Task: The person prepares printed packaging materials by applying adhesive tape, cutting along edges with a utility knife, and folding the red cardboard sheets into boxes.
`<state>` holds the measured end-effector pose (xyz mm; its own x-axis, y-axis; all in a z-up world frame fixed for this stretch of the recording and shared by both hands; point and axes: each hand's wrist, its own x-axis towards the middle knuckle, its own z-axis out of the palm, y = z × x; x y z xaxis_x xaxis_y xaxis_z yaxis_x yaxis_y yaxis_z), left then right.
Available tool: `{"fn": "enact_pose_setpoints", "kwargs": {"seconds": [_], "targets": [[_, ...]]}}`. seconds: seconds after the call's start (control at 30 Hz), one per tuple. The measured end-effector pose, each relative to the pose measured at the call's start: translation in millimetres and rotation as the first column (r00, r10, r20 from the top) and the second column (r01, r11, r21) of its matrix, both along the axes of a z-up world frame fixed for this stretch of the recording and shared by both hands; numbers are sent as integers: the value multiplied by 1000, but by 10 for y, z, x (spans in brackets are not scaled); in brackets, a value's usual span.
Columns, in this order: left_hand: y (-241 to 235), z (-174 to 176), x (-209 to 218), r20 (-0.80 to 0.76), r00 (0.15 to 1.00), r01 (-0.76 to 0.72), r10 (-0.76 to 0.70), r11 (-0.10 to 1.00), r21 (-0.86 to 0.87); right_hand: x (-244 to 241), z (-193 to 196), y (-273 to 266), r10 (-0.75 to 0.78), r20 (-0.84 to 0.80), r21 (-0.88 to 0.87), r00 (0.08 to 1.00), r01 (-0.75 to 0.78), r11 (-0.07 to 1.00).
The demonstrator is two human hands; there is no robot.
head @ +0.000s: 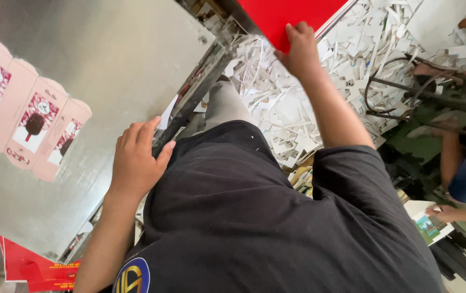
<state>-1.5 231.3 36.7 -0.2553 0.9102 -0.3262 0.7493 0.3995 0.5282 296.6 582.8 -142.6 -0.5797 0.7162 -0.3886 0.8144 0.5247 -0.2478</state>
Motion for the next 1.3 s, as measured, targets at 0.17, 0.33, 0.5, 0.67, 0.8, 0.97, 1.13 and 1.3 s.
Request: {"fn": "enact_pose_setpoints", "kwargs": {"seconds": [0.17, 0.33, 0.5, 0.67, 0.8, 0.97, 1.13, 1.3], "targets": [[-633, -93, 86, 34, 999, -33, 34, 999, -19, 7, 421, 195, -37, -107, -223, 994, 12, 975], [-992, -78, 167, 50, 997, -51, 50, 999, 17, -30, 467, 20, -161, -125, -287, 979, 119, 950], [-1302, -128, 134, 6, 999, -45, 45, 997, 59, -127, 374, -326, -144, -423, 146, 895, 224, 964], [-1343, -37, 126, 97, 979, -175, 177, 984, -31, -39, 739, -582, 95, -580, 501, 809, 261, 825], [-1322, -124, 185, 163, 965, -212, 208, 977, 11, -549, 1204, -833, 461, -574, 649, 677, 33, 760], [-1458, -171, 159, 55, 939, -342, 339, 938, 57, -1664, 1123, -1067, 787, -498, 689, 364, -386, 614], [-1647, -136, 183, 34, 894, -447, 446, 894, 33, -2686, 799, -1443, 904, -414, 656, 107, -653, 378], [-1964, -76, 448, 14, 771, -636, 636, 771, -38, -3274, 737, -1713, 774, -616, 298, 148, -866, 402]]}}
